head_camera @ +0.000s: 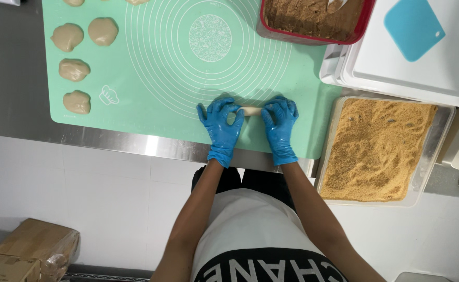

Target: The person prepares multiple pastries by filling pieces of dough with a dark paste, rolling them into cylinders, and coating them in crumbs before placing them on a tray.

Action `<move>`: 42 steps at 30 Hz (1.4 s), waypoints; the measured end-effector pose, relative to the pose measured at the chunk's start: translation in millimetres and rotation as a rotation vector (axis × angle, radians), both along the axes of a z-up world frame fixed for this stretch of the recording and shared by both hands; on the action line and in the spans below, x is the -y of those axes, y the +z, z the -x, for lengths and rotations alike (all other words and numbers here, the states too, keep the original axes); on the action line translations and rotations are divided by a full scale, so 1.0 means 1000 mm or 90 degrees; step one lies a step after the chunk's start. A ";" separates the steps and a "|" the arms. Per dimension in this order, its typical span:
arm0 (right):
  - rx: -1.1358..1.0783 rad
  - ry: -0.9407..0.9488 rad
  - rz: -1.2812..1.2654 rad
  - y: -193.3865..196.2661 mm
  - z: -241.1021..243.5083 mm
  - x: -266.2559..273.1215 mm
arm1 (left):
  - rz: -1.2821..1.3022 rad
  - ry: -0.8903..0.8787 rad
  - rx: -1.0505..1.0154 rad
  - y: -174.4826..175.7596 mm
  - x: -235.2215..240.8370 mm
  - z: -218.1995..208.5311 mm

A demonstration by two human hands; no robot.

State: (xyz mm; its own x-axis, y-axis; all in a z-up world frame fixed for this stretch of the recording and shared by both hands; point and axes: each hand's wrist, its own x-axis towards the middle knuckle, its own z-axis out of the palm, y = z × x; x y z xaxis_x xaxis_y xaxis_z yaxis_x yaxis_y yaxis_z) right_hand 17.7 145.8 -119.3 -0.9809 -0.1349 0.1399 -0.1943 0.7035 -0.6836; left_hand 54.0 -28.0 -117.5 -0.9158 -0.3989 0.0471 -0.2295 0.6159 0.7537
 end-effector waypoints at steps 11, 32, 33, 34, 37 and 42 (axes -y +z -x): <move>-0.042 -0.064 -0.044 0.018 0.004 0.022 | 0.018 -0.123 0.015 0.000 0.024 0.019; 0.004 0.370 -0.225 0.019 0.029 -0.009 | 0.360 -0.521 -0.082 -0.028 0.060 0.031; -0.013 0.365 -0.245 0.020 0.026 -0.012 | 0.430 -0.520 -0.086 -0.028 0.057 0.026; -0.030 0.360 -0.264 0.022 0.023 -0.014 | 0.421 -0.519 -0.066 -0.028 0.055 0.019; -0.045 0.344 -0.229 0.025 0.022 -0.015 | 0.393 -0.548 -0.054 -0.024 0.053 0.016; -0.099 0.354 -0.200 0.023 0.029 -0.015 | 0.506 -0.557 -0.161 -0.018 0.053 0.033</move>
State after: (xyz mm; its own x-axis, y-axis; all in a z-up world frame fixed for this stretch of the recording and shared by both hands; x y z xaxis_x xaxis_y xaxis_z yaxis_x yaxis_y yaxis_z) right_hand -11.7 161.1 -96.4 -0.7245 -0.6739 0.1448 -0.6666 0.6314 -0.3962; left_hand 21.5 -80.7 -135.0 -0.7910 0.5732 0.2139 0.5959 0.8011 0.0568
